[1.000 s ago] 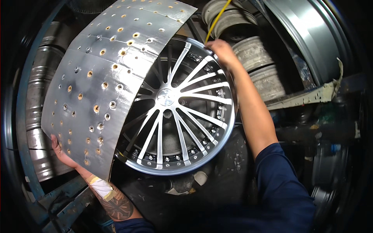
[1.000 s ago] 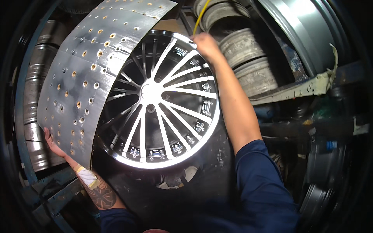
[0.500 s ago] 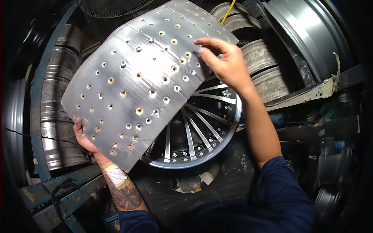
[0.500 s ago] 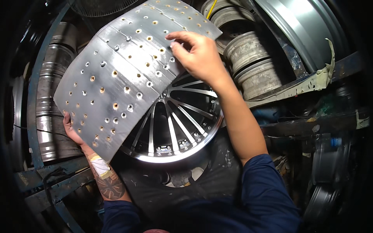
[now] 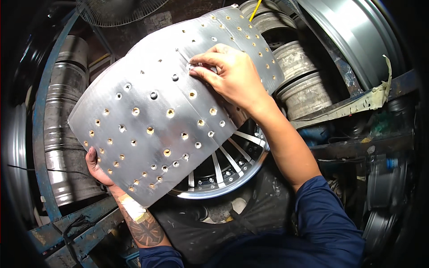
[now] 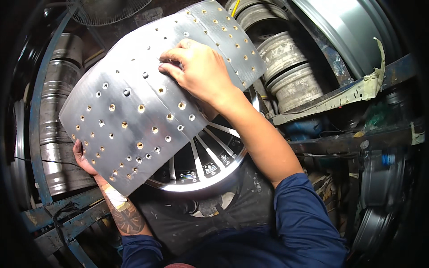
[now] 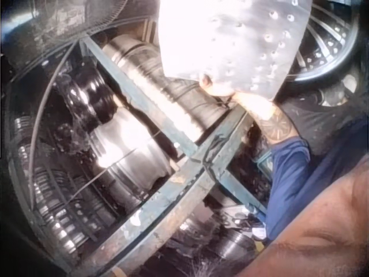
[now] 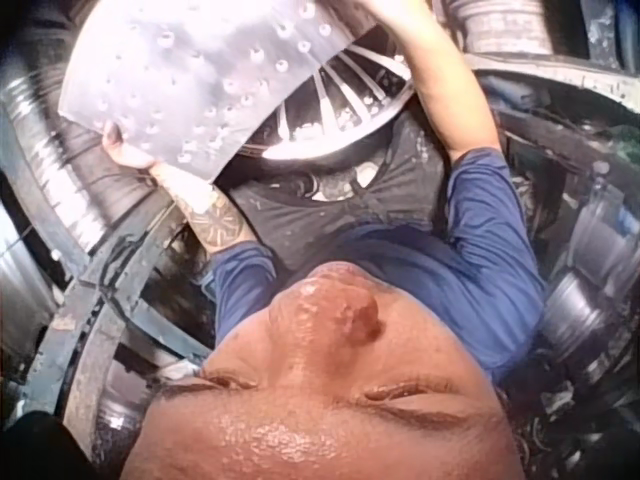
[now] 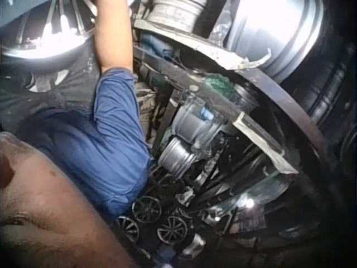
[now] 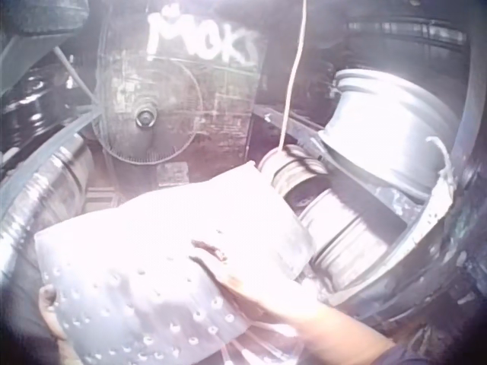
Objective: The person positions a metal template over a wheel rim and uses a hammer to strike a series of small metal components around the outer edge by hand.
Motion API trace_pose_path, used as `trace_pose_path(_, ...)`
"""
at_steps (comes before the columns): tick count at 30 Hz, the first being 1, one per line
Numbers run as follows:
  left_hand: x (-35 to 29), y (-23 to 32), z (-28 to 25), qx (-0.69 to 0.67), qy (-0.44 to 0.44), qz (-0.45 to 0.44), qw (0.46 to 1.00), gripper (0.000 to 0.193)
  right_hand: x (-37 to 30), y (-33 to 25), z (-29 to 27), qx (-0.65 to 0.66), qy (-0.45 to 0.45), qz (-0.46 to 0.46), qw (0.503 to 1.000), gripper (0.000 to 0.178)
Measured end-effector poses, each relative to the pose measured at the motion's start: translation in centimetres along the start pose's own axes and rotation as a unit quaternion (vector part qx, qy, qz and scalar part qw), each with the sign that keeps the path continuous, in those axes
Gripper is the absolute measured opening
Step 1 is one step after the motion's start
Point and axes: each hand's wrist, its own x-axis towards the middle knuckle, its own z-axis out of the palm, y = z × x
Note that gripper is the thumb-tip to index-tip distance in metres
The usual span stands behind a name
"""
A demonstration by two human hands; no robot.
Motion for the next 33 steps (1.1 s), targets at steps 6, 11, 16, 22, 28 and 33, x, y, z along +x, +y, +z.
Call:
trace_pose_path(6, 0.1, 0.3, -0.2, 0.012, -0.010, -0.012, 1.000, 0.045, 0.3, 0.2, 0.0, -0.014, 0.007, -0.049, 0.999, 0.018)
trace_pose_path(11, 0.0, 0.3, 0.3, 0.023, -0.006, -0.002, 1.000, 0.045, 0.2, 0.0, -0.3, 0.058, 0.003, 0.011, 0.998, 0.019)
trace_pose_path(16, 0.4, 1.6, -0.7, 0.027, -0.010, -0.013, 1.000, 0.043, 0.7, 1.5, -4.0, 0.280, 0.046, 0.053, 0.957, 0.021)
trace_pose_path(22, 0.7, 4.9, -4.5, 0.052, -0.024, 0.032, 0.998, 0.041, 1.5, 9.8, -8.6, 0.380, 0.310, 0.125, 0.862, 0.021)
trace_pose_path(28, 0.7, 7.3, -6.9, 0.036, -0.067, 0.013, 0.997, 0.049, 0.3, 18.1, -0.7, 0.052, 0.159, 0.112, 0.980, 0.019)
trace_pose_path(33, 0.6, 7.9, -7.1, 0.003, -0.111, -0.021, 0.994, 0.055, -0.7, 20.7, 4.4, -0.199, -0.034, 0.158, 0.966, 0.022)
